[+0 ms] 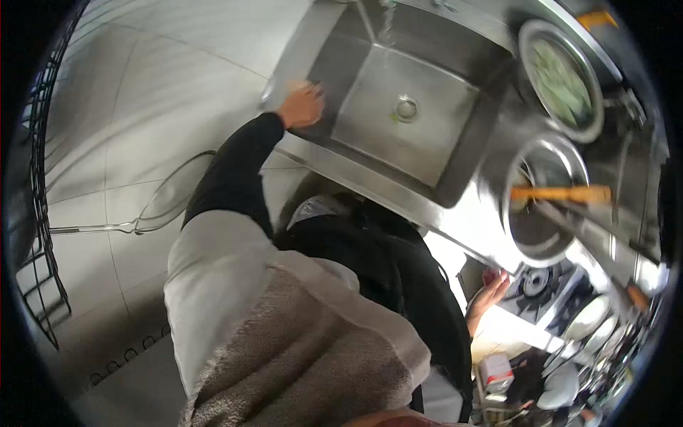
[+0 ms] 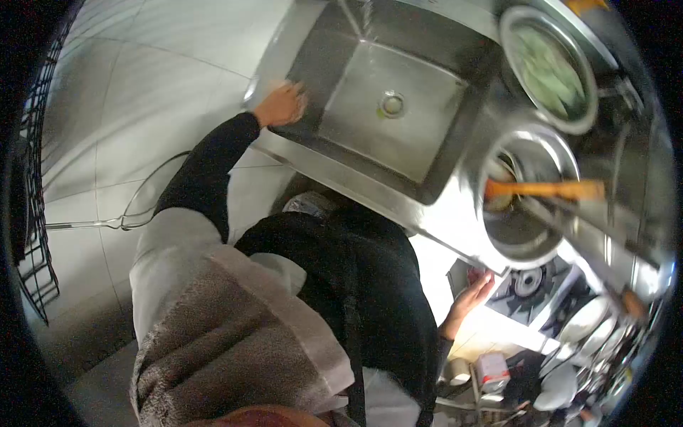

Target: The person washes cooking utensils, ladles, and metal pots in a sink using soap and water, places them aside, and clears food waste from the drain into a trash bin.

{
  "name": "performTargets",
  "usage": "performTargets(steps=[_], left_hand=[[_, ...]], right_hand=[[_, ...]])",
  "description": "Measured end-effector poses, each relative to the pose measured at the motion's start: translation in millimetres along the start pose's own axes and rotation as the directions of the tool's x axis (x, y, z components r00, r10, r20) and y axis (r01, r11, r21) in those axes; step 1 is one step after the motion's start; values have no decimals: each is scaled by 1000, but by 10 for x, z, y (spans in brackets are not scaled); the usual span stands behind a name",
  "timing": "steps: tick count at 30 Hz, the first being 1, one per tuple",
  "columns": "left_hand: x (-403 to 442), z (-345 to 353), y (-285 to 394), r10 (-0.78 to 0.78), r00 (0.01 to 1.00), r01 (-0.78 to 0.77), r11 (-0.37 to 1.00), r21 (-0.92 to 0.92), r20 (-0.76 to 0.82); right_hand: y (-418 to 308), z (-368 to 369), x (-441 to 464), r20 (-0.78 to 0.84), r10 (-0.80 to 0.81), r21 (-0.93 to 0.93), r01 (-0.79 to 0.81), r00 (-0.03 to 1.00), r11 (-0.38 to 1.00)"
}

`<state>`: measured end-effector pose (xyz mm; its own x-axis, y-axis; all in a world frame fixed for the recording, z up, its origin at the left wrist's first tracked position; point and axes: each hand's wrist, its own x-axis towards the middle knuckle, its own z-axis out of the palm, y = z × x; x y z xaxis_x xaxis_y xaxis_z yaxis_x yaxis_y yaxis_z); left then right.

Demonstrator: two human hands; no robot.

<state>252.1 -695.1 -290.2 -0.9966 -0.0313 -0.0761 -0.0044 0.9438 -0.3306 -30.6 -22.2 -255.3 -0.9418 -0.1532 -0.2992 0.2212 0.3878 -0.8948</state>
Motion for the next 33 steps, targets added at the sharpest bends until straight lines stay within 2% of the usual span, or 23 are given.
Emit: performTargets(steps=[1, 2, 3, 4, 6, 9, 10, 13, 14, 16, 17, 19, 21, 24, 27, 29, 30, 31, 32, 33], left_hand=[[-203, 3, 155, 127, 972, -119, 992, -51, 199], [-228, -170, 308, -26, 942, 76, 988, -137, 335], [-210, -382, 444, -159, 863, 276, 943, -185, 479], [-208, -511, 642, -310, 855, 429, 873, -231, 416], [-162, -724, 1022, -611, 729, 685, 638, -352, 310], [168, -1001, 1604, -650, 756, 626, 682, -378, 80], [228, -1040, 1723, -497, 864, 376, 745, -551, -83], [443, -1363, 1980, -309, 950, 228, 784, -578, -45], [447, -1433, 1958, -296, 949, 195, 820, -538, -108], [375, -1644, 1771, -367, 919, 261, 839, -477, -143], [326, -1717, 1608, -400, 900, 293, 847, -443, -170], [142, -1731, 1178, -507, 827, 345, 800, -490, -245], [-51, -1894, 810, -659, 731, 579, 736, -350, -177], [-379, -1799, 466, -716, 678, 715, 695, -74, -169], [6, -1607, -2, -705, 650, 674, 708, -211, -284], [609, -1411, -518, -740, 588, 491, 647, -584, -325], [997, -1581, -686, -786, 553, 453, 563, -692, -277], [1368, -1904, -849, -773, 597, 431, 534, -727, -214], [1755, -1955, -1038, -755, 547, 282, 573, -770, -361], [2119, -2071, -1181, -739, 511, 263, 621, -739, -439]], right_hand=[[96, -119, 5, -29, -16, 84, 19, 999, 996], [43, -181, -56, -58, -20, 91, 25, 998, 996], [35, -240, -125, -88, 12, 145, 1, 996, 989], [69, -300, -163, -104, 22, 152, -6, 994, 988], [162, -457, -233, -122, -3, 145, 21, 993, 989], [221, -473, -266, -111, -80, 177, 99, 991, 979], [159, -414, -276, -81, -128, 179, 140, 988, 974], [-41, -188, -159, 29, -241, 280, 223, 970, 934], [-160, -143, -126, 97, -289, 267, 254, 953, 929], [-467, -45, -105, 217, -358, 281, 293, 908, 914], [-554, -41, -67, 270, -347, 193, 302, 898, 934], [-649, 34, 2, 263, -397, 91, 387, 879, 917], [-615, 78, 84, 256, -353, 54, 351, 900, 935], [-634, 121, 112, 258, -319, -68, 346, 912, 936], [-653, 225, 155, 237, -271, -244, 327, 933, 913], [-656, 261, 131, 216, -239, -404, 309, 947, 861], [-540, 309, 165, 221, -332, -454, 398, 917, 797], [-503, 350, 199, 223, -360, -528, 423, 906, 737], [-477, 391, 208, 226, -382, -597, 438, 896, 672], [-465, 441, 191, 231, -401, -662, 445, 887, 603]])
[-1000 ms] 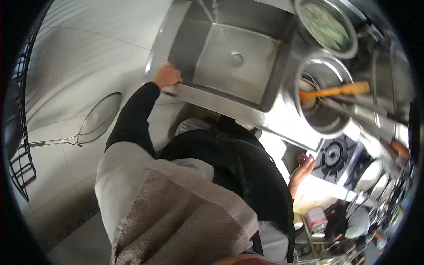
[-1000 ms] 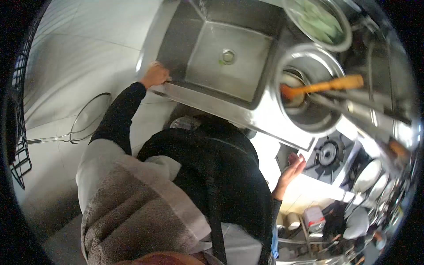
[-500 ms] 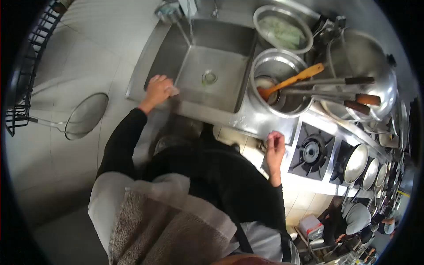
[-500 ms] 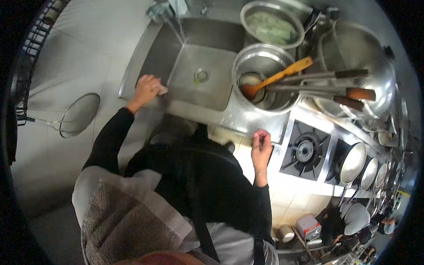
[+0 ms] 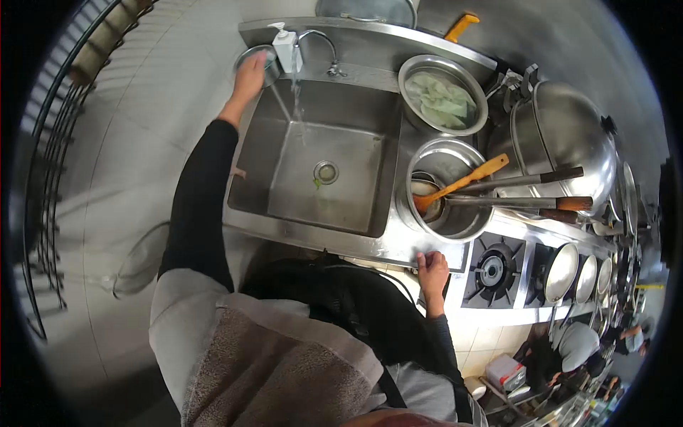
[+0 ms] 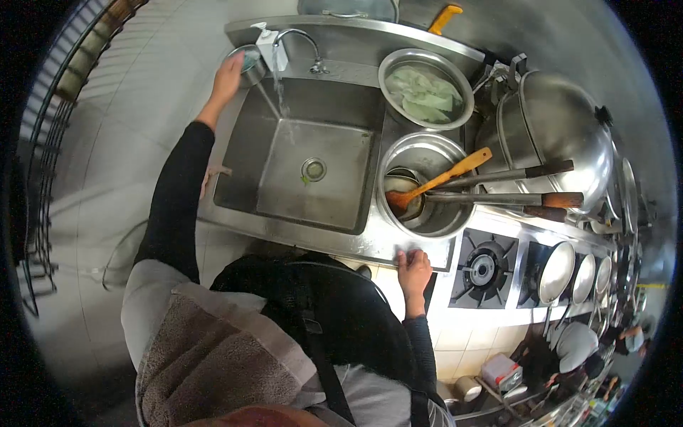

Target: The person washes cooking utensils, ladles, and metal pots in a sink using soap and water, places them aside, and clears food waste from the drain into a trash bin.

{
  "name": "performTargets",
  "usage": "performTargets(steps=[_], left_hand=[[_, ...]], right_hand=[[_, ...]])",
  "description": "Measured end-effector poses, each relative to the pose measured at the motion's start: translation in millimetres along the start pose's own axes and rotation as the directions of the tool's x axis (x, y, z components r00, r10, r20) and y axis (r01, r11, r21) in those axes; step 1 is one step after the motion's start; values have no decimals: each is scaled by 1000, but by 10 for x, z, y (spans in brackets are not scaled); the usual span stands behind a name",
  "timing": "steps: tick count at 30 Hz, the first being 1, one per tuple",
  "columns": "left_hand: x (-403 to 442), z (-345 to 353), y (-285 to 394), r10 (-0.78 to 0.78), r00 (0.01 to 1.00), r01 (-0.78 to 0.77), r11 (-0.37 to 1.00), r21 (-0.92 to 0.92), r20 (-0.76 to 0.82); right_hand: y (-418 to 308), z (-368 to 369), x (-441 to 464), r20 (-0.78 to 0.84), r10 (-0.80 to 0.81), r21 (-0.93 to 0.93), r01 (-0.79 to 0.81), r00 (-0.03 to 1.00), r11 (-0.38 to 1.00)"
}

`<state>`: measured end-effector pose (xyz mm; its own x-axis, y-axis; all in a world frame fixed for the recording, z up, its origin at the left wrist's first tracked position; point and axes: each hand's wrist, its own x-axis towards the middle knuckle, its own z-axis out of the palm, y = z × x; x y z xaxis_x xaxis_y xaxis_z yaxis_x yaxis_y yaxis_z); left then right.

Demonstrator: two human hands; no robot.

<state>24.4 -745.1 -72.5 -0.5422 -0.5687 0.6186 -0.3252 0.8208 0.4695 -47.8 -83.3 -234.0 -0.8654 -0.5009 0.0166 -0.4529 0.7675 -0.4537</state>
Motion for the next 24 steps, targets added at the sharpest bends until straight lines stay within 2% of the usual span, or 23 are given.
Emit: performTargets(steps=[1, 3, 4, 5, 8, 14, 17, 20, 23, 24], left_hand=[[328, 194, 76, 58, 996, -57, 998, 17, -69], [848, 590, 30, -20, 950, -70, 959, 275, 311], [995, 840, -49, -185, 864, 255, 963, -90, 469], [1051, 1103, -76, -242, 709, 585, 726, -361, 663], [1073, 1246, 611, -146, 605, 595, 737, -321, 783], [1190, 2439, 1002, -256, 690, 708, 430, -560, 676], [1257, 2592, 1146, -384, 728, 680, 302, -668, 568], [1417, 3103, 907, -369, 711, 694, 235, -680, 598], [1387, 3157, 747, -317, 660, 745, 156, -649, 681], [1347, 2987, 783, -263, 629, 777, 195, -598, 732]], right_hand=[[-42, 53, -2, -48, 19, -19, -20, 999, 1000], [-103, 222, -43, -194, -2, -207, -39, 981, 977], [-124, 314, -48, -257, -25, -299, -55, 966, 953], [-130, 391, -48, -301, 4, -317, -104, 954, 943], [-121, 433, -51, -290, 69, -328, -167, 955, 930], [-142, 435, -27, -263, 99, -315, -182, 960, 932], [-137, 458, -29, -270, 118, -315, -203, 956, 927], [-114, 488, -25, -280, 111, -315, -201, 953, 928], [-109, 459, -34, -269, 106, -307, -190, 957, 933], [-115, 453, -38, -261, 108, -302, -187, 959, 935]])
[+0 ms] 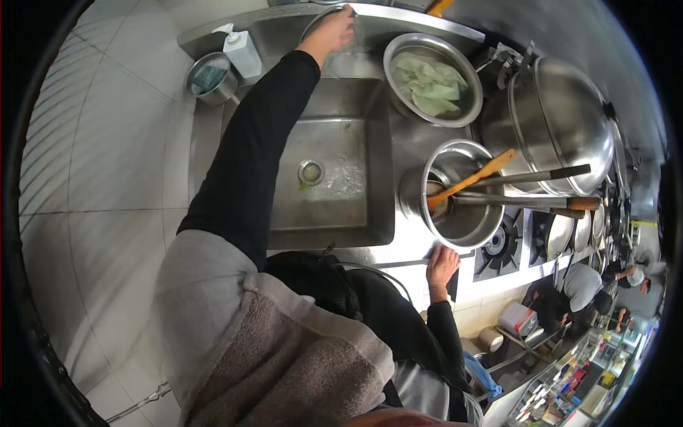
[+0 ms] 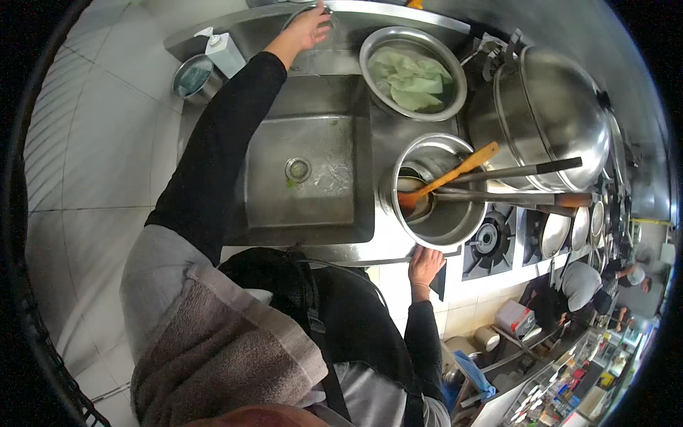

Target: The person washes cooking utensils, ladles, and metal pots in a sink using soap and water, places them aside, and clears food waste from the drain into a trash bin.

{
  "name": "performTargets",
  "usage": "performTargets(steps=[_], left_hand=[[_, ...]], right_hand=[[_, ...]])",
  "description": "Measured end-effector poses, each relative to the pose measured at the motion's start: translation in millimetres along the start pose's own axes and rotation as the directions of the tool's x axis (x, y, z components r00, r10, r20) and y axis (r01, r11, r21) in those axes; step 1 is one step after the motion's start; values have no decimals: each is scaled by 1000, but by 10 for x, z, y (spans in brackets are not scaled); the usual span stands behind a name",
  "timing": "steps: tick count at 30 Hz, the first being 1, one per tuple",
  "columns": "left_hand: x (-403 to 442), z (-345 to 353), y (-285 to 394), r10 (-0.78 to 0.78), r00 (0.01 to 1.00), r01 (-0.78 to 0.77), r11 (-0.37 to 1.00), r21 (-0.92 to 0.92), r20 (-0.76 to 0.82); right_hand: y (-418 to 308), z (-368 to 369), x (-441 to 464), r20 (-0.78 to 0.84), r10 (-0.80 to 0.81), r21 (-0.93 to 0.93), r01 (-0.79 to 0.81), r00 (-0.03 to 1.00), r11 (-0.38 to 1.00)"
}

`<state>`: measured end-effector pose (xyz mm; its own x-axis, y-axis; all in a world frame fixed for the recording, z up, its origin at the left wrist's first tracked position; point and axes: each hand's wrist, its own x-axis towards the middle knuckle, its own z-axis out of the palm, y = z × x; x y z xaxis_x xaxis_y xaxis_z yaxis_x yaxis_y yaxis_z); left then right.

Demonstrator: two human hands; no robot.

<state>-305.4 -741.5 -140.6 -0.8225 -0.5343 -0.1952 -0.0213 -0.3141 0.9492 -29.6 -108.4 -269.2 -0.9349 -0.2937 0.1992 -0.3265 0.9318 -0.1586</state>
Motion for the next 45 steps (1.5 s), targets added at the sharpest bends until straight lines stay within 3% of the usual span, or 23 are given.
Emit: performTargets(steps=[2, 5, 7, 9, 11, 13, 15, 18, 19, 22, 25, 28, 31, 34, 35, 37, 38, 39, 40, 41, 42, 44, 45], left_hand=[[-726, 52, 360, -97, 988, 82, 989, 121, 119], [-1294, -609, 553, -215, 917, 94, 935, 343, 335], [-1477, -1144, 813, -222, 944, 61, 846, 530, 246], [-1361, -1643, 1103, -15, 984, -141, 557, 819, 180], [-1018, -1959, 1380, 138, 964, -245, 110, 963, 229], [-139, -2481, 1254, 254, 687, -463, -569, 680, 681], [9, -2380, 1335, 210, 604, -439, -718, 540, 769], [5, -2191, 1385, 486, 737, -490, -95, 866, 470], [-109, -2087, 1458, 448, 826, -406, 52, 912, 342], [-140, -2060, 1595, 321, 882, -356, -23, 934, 344], [-261, -2065, 1565, 303, 932, -302, 354, 885, 197], [-499, -1958, 1618, 301, 940, -262, 329, 907, 162], [-393, -2123, 1353, 603, 663, -564, 13, 825, 444], [-886, -1908, 1204, 730, 659, -438, 176, 882, 182], [-1088, -1833, 1153, 714, 695, -412, 302, 860, 82], [-1385, -1754, 953, 618, 780, -337, 545, 767, -96], [-1427, -1869, 739, 623, 775, -310, 524, 793, -109], [-1427, -1997, 430, 421, 880, -317, 864, 391, -218], [-1483, -2084, 111, 178, 955, -209, 971, -113, -236], [-1599, -1981, -98, 135, 981, -175, 922, -345, -138], [-1386, -2357, -723, 56, 998, -52, 930, -363, -2], [-1651, -2251, -1375, -274, 957, 283, 953, -111, 92], [-1732, -2319, -1776, -358, 932, 356, 933, -47, -53]], right_hand=[[-19, -22, 8, 11, -11, 5, 11, 1000, 1000], [47, 28, -3, -25, -72, -13, 71, 997, 997], [55, 47, 6, -40, -88, -11, 87, 995, 996], [62, 57, -2, -27, -85, 0, 85, 996, 996], [40, 62, 4, -62, -104, 0, 105, 993, 995], [31, 66, 12, -59, -93, 22, 95, 994, 995], [43, 85, 18, -64, -115, -2, 115, 991, 993], [110, 147, -10, -41, -91, -20, 90, 995, 996], [117, 166, -15, -39, -79, -28, 78, 996, 997], [115, 171, -21, -12, -54, -39, 54, 998, 998], [98, 95, -19, 49, -36, 15, 35, 998, 999], [46, 35, 5, 32, -55, 13, 55, 998, 998], [15, -9, 5, 95, -24, 17, 22, 995, 1000], [16, -18, 37, 49, -103, 11, 103, 993, 995], [16, -13, 52, 10, -150, 9, 150, 989, 989], [3, -39, 57, -8, -195, 55, 195, 981, 979], [10, -87, 65, 25, -200, 102, 197, 979, 975], [-12, -140, 58, 138, -111, 59, 103, 984, 993], [-21, -145, 29, 242, -19, 6, 18, 970, 1000], [31, -39, 7, 143, -61, -8, 63, 988, 998], [86, 62, -12, 31, -110, -21, 111, 993, 994], [121, 77, 11, 126, -52, -23, 55, 991, 998], [54, 31, 39, 83, -79, 2, 79, 993, 997]])
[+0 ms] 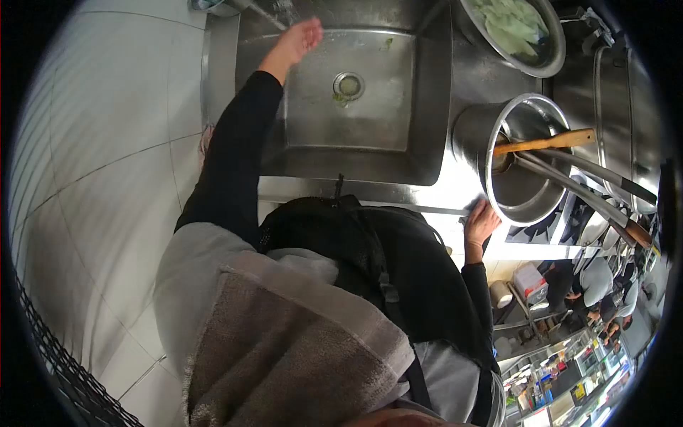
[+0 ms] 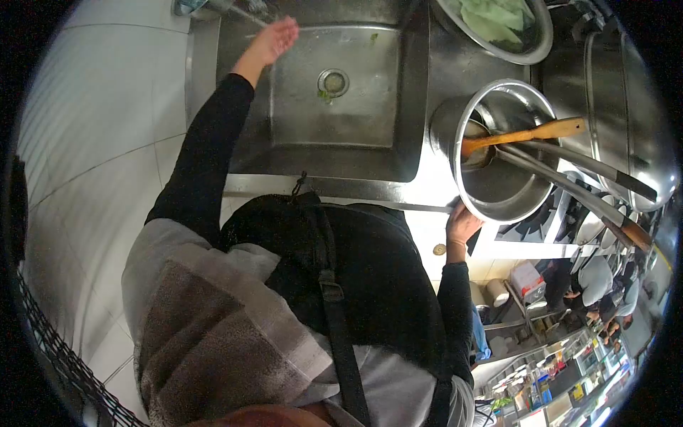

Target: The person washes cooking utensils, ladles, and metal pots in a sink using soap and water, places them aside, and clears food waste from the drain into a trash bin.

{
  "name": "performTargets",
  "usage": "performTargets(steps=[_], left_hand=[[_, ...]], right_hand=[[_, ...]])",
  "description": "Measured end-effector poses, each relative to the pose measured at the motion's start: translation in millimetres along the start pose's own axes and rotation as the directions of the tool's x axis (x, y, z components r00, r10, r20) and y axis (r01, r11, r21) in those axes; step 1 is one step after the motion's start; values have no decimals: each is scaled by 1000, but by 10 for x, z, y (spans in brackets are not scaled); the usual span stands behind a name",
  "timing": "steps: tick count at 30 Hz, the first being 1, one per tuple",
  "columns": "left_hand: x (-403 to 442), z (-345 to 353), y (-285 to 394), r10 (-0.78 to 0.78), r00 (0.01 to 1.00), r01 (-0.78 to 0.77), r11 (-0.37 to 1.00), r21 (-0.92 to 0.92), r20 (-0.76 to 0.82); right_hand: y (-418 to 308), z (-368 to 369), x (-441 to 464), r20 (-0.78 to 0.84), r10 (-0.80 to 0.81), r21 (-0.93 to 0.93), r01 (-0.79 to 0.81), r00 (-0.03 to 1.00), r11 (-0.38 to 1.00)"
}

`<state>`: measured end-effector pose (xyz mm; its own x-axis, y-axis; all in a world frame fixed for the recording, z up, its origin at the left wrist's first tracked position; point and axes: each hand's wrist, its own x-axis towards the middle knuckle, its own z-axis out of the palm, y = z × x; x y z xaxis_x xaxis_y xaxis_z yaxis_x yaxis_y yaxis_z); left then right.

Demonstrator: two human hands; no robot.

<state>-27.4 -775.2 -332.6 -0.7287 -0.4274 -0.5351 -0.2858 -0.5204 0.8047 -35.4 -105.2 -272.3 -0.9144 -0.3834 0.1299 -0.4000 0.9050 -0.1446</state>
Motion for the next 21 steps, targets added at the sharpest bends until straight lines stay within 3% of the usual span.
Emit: performTargets(steps=[3, 4, 7, 8, 10, 11, 12, 13, 14, 15, 17, 18, 20, 21], left_hand=[[91, -173, -628, -169, 936, 207, 974, 94, -309], [136, -262, -780, -210, 898, 270, 957, 106, -386], [106, -779, -1945, -380, 806, 396, 916, -63, -455], [-106, -805, -2292, -250, 942, 325, 841, 433, -223], [-820, -72, -2457, -499, 825, 565, 752, 341, -267], [-867, 13, -2601, -632, 772, 510, 550, 661, -70], [-820, 3, -2996, -508, 856, 124, 377, 918, 93], [-803, 80, -3153, -465, 866, -81, 232, 969, 184], [-791, 167, -3292, -418, 866, -273, 62, 960, 273], [-796, 334, -3120, -400, 882, -261, 26, 965, 249], [-504, 390, -2905, -50, 998, 53, 418, 907, -35], [-511, 398, -2769, 3, 964, 212, 596, 775, -266], [-509, 305, -2512, -30, 735, 346, 876, 336, -678], [-518, -118, -2892, 22, 867, 440, 436, 785, -498]], right_hand=[[-92, -131, 50, 198, 120, -1, -122, 973, 993], [-94, -101, 54, 184, 117, 15, -121, 976, 993], [-165, -164, 44, 233, 154, 86, -178, 960, 980], [-367, -324, 161, 287, 199, 132, -245, 937, 961], [-328, -234, 171, 262, 189, 136, -230, 946, 964], [-274, -193, 152, 247, 173, 137, -211, 953, 968], [-233, -152, 119, 240, 161, 144, -199, 957, 969], [-103, -10, 26, 178, 150, 121, -173, 973, 978], [-111, -63, 47, 288, 226, 100, -263, 931, 960], [-76, 10, 43, 97, 50, 100, -60, 994, 993], [-24, 39, 23, 90, 30, 73, -37, 995, 997], [17, 56, 20, 72, -17, 69, 12, 997, 998], [129, 117, -37, 96, -30, 16, 28, 995, 999], [160, 132, -46, 103, -33, -7, 34, 994, 999]])
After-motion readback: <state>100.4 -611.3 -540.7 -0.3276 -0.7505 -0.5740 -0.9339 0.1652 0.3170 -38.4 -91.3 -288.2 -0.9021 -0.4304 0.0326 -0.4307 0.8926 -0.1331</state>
